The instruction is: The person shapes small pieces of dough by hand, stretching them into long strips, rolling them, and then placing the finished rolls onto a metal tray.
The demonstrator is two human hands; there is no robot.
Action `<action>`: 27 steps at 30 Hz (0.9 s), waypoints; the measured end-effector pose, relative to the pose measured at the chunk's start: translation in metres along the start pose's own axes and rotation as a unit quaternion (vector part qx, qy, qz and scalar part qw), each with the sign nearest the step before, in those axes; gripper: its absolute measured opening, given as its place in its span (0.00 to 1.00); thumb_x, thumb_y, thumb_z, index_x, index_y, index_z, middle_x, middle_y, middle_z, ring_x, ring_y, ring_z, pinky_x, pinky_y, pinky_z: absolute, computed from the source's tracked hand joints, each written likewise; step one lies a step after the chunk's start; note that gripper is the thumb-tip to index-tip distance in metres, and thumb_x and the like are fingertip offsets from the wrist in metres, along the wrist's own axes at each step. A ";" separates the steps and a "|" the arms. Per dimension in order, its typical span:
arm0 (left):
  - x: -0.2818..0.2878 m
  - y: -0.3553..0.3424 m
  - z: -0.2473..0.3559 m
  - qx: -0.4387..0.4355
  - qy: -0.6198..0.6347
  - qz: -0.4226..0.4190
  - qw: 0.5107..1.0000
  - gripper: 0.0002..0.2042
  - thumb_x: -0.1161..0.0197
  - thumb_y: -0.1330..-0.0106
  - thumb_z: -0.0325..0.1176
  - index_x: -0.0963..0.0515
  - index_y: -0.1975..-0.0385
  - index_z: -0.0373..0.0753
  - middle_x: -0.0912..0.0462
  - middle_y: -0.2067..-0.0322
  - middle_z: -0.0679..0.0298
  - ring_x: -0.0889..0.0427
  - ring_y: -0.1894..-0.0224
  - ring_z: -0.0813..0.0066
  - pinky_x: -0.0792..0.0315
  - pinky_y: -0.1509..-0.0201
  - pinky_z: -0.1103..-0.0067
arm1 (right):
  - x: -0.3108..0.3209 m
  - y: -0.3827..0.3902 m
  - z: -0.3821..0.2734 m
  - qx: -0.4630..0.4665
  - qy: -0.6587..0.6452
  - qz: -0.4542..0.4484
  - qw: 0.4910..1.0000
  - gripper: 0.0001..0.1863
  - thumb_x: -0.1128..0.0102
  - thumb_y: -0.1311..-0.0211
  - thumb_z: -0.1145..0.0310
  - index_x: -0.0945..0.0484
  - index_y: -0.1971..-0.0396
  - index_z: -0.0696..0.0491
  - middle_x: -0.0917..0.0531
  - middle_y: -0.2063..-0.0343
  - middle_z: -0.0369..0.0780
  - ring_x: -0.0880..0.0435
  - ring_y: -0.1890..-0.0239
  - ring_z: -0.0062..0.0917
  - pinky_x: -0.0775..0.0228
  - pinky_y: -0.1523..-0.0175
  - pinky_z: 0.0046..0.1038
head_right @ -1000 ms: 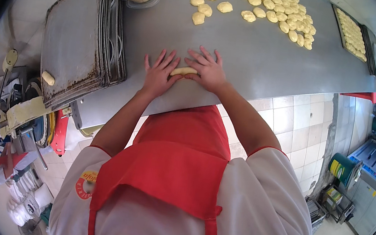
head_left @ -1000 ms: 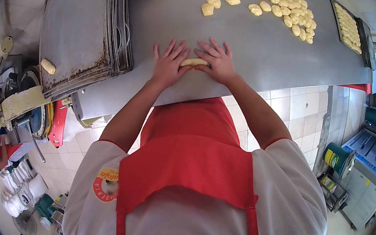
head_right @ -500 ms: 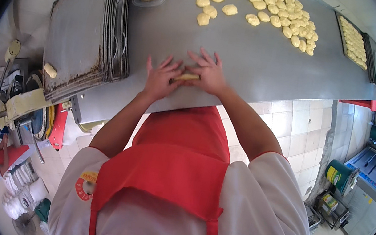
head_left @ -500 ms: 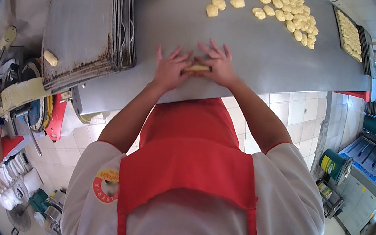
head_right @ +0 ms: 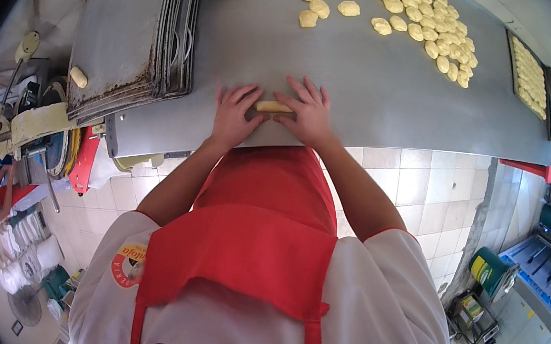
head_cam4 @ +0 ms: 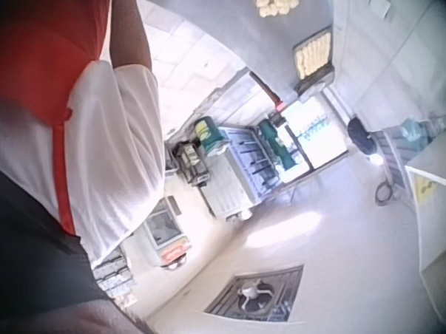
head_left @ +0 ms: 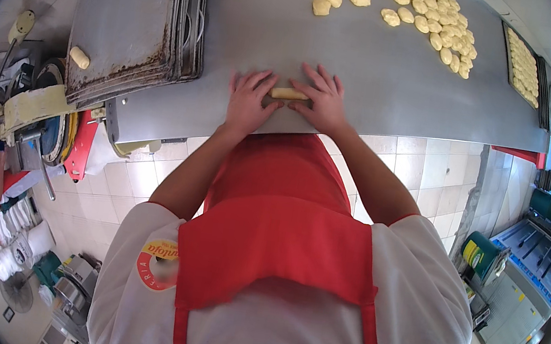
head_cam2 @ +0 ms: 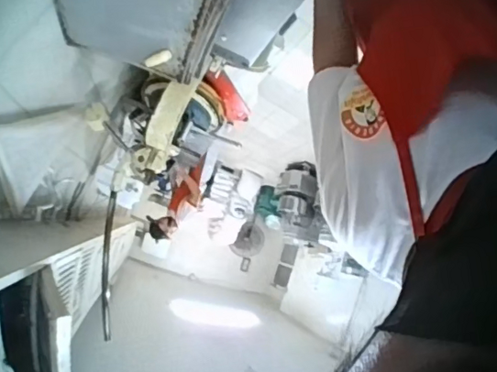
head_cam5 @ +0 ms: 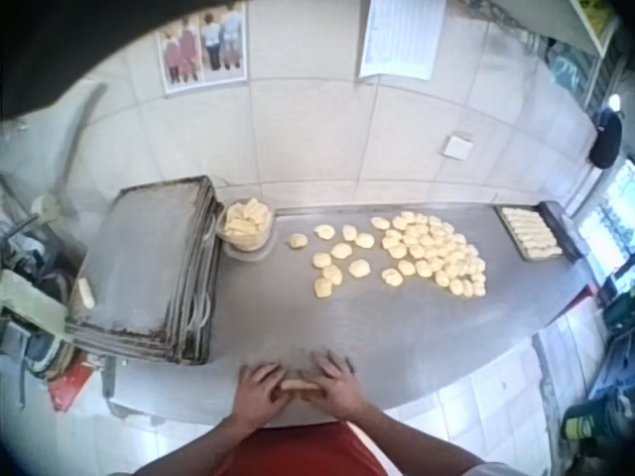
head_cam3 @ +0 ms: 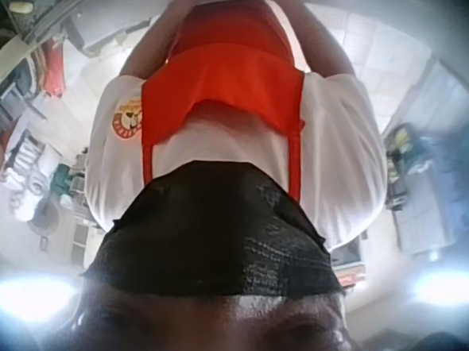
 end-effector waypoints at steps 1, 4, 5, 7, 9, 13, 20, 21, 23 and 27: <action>0.001 0.003 -0.003 0.041 0.037 -0.006 0.998 0.29 0.22 0.37 0.44 0.17 0.36 0.46 0.17 0.34 0.62 0.23 0.30 0.64 0.39 0.22 0.55 | 0.007 0.008 0.002 -0.027 -0.032 0.025 0.999 0.29 0.23 0.39 0.50 0.16 0.38 0.36 0.24 0.29 0.33 0.31 0.24 0.36 0.47 0.23 0.53; -0.005 0.023 -0.029 0.167 0.193 0.049 0.966 0.29 0.20 0.38 0.37 0.18 0.36 0.42 0.10 0.46 0.58 0.13 0.44 0.64 0.21 0.38 0.67 | 0.004 0.036 0.028 -0.261 -0.074 0.004 0.962 0.29 0.23 0.37 0.53 0.19 0.37 0.43 0.19 0.34 0.33 0.23 0.34 0.33 0.40 0.32 0.46; -0.006 0.024 -0.027 0.179 0.221 0.068 0.956 0.28 0.20 0.39 0.35 0.18 0.37 0.41 0.10 0.51 0.58 0.13 0.46 0.63 0.20 0.40 0.67 | 0.000 0.039 0.028 -0.265 -0.102 0.015 0.959 0.28 0.24 0.37 0.55 0.20 0.37 0.44 0.19 0.35 0.33 0.22 0.36 0.33 0.40 0.34 0.44; -0.009 0.022 -0.022 0.200 0.276 0.104 0.934 0.27 0.21 0.40 0.31 0.17 0.39 0.37 0.08 0.60 0.59 0.12 0.51 0.60 0.18 0.45 0.67 | -0.009 0.039 0.029 -0.273 -0.157 0.037 0.948 0.28 0.25 0.35 0.57 0.21 0.38 0.46 0.17 0.37 0.32 0.21 0.41 0.33 0.40 0.37 0.42; -0.017 0.019 -0.025 0.193 0.248 0.067 0.947 0.27 0.21 0.39 0.31 0.18 0.38 0.38 0.09 0.58 0.58 0.12 0.52 0.61 0.18 0.46 0.69 | -0.015 0.032 0.029 -0.253 -0.140 0.032 0.957 0.28 0.26 0.35 0.59 0.22 0.37 0.47 0.17 0.39 0.35 0.19 0.42 0.33 0.38 0.37 0.43; 0.012 0.011 -0.001 0.068 0.042 0.069 0.994 0.26 0.23 0.38 0.30 0.19 0.38 0.38 0.10 0.54 0.54 0.12 0.51 0.62 0.17 0.46 0.69 | 0.014 0.029 0.022 -0.099 -0.053 0.096 0.989 0.27 0.27 0.36 0.65 0.22 0.37 0.48 0.15 0.43 0.41 0.17 0.45 0.37 0.34 0.36 0.45; 0.015 -0.018 -0.027 -0.034 0.146 -0.009 0.989 0.29 0.22 0.43 0.32 0.18 0.38 0.41 0.11 0.54 0.58 0.13 0.56 0.62 0.18 0.49 0.68 | -0.019 -0.033 -0.037 0.097 -0.105 -0.110 0.984 0.25 0.32 0.36 0.75 0.21 0.38 0.52 0.14 0.46 0.45 0.17 0.45 0.44 0.25 0.38 0.44; 0.045 -0.025 -0.030 -0.011 0.173 -0.047 0.984 0.29 0.22 0.44 0.32 0.18 0.39 0.41 0.11 0.54 0.59 0.14 0.57 0.63 0.18 0.50 0.69 | -0.011 -0.043 -0.045 0.074 -0.130 -0.112 0.982 0.25 0.33 0.35 0.76 0.21 0.37 0.52 0.14 0.48 0.45 0.16 0.47 0.43 0.23 0.42 0.41; 0.155 -0.026 -0.027 -0.025 0.205 -0.025 0.978 0.29 0.21 0.44 0.32 0.17 0.39 0.41 0.11 0.53 0.59 0.15 0.61 0.67 0.19 0.53 0.70 | 0.034 -0.081 -0.121 0.114 -0.194 -0.076 0.971 0.25 0.31 0.35 0.76 0.20 0.38 0.53 0.13 0.49 0.44 0.15 0.50 0.39 0.22 0.46 0.37; 0.462 0.081 -0.055 -0.121 0.177 0.355 0.910 0.37 0.23 0.39 0.41 0.27 0.29 0.40 0.18 0.37 0.61 0.20 0.43 0.69 0.27 0.40 0.70 | 0.104 -0.164 -0.341 0.293 -0.274 0.112 0.909 0.25 0.24 0.37 0.72 0.18 0.40 0.53 0.13 0.52 0.42 0.15 0.55 0.32 0.23 0.52 0.31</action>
Point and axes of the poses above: each hand's wrist, its own y-axis away from the middle knuckle, its own x-axis out of the back of the hand, z = x × y, the point moved 10 cm from there along -y, towards the middle knuckle
